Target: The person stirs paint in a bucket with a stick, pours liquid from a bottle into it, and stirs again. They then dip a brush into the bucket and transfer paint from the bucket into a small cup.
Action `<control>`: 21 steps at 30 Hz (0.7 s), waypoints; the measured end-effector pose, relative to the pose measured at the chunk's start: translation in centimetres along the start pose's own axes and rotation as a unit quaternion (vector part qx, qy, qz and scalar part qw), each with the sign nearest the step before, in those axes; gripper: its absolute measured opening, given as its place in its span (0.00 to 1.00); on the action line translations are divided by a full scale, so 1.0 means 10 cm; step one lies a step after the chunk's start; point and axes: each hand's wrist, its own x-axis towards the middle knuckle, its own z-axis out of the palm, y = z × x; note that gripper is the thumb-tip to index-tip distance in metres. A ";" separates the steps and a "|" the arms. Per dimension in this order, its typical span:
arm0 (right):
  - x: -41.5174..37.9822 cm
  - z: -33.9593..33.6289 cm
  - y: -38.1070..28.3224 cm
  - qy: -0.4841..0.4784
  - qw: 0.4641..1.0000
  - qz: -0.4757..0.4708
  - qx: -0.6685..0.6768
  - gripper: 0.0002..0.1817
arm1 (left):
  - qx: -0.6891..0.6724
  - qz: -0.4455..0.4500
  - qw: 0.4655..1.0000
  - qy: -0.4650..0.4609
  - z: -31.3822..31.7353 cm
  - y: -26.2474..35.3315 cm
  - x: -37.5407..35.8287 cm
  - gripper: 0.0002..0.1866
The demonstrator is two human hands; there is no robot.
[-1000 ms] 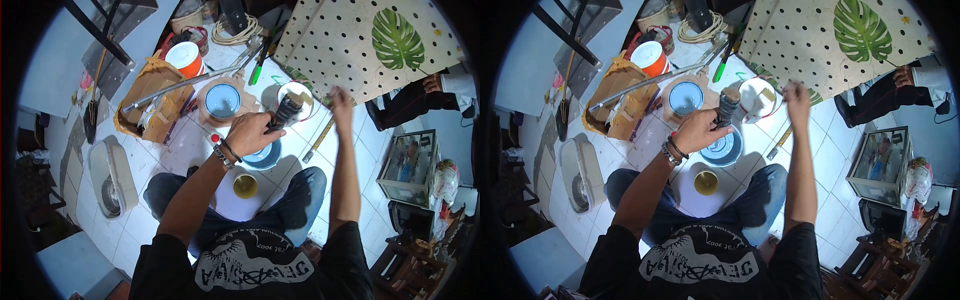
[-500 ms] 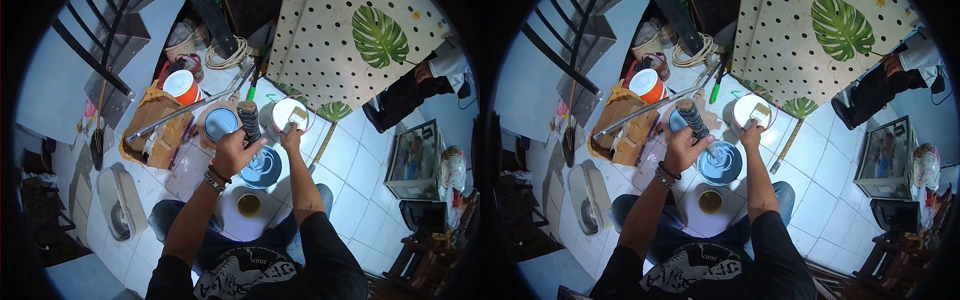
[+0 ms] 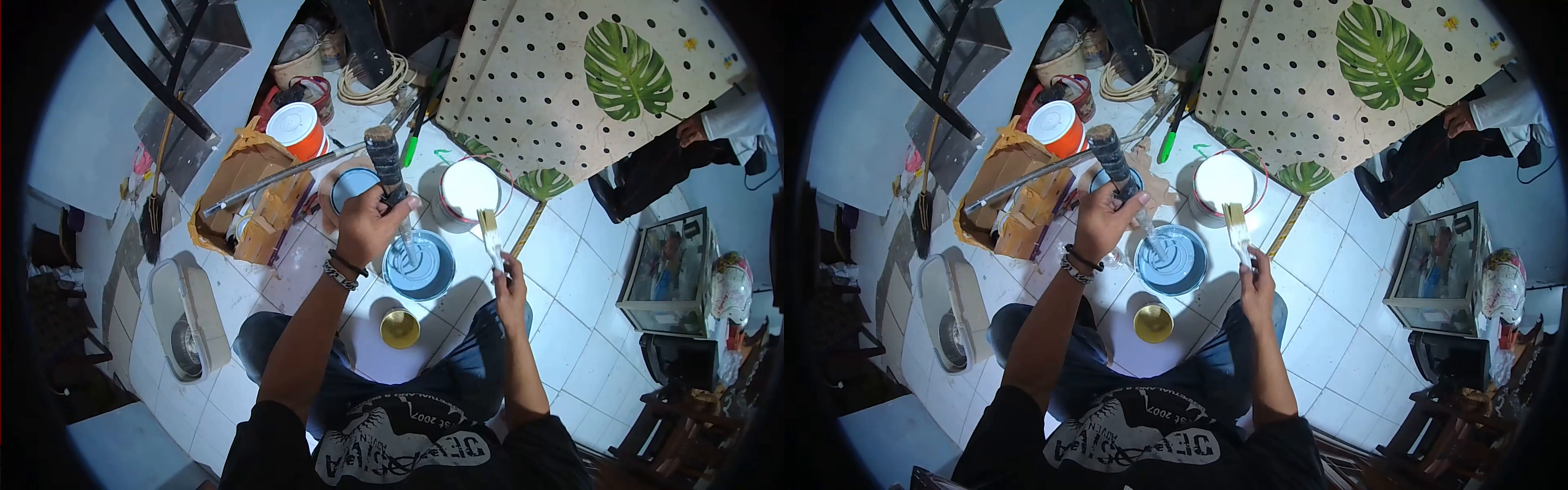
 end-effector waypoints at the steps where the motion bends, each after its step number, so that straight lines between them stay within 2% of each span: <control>1: -0.10 -0.06 -0.01 0.000 1.000 0.000 0.011 0.21 | 0.017 0.005 1.000 0.009 -0.02 0.02 0.01 0.15; 4: -0.39 -0.23 -0.13 -0.014 0.998 -0.015 -0.051 0.21 | 0.058 0.023 0.998 0.031 -0.06 0.13 0.01 0.14; 7: -0.57 -0.29 -0.37 -0.082 0.991 -0.008 -0.101 0.21 | 0.082 0.034 0.995 0.035 -0.11 0.24 0.03 0.14; 8: -0.62 -0.25 -0.42 -0.068 0.995 0.011 -0.070 0.22 | 0.093 0.030 0.995 0.029 -0.15 0.25 0.06 0.14; 11: -0.69 -0.18 -0.19 -0.052 0.997 -0.018 -0.051 0.22 | 0.109 0.029 0.993 0.042 -0.16 0.20 0.10 0.15; 12: -0.70 -0.19 -0.16 -0.071 0.994 0.003 -0.079 0.22 | 0.117 0.034 0.992 0.043 -0.17 0.18 0.11 0.16; 17: -0.69 -0.14 -0.22 -0.059 0.992 -0.066 -0.094 0.21 | 0.143 0.040 0.988 0.040 -0.20 0.12 0.11 0.18; 21: -0.62 0.00 -0.32 -0.076 0.987 -0.075 -0.118 0.20 | 0.122 0.021 0.992 0.028 -0.21 0.20 0.10 0.14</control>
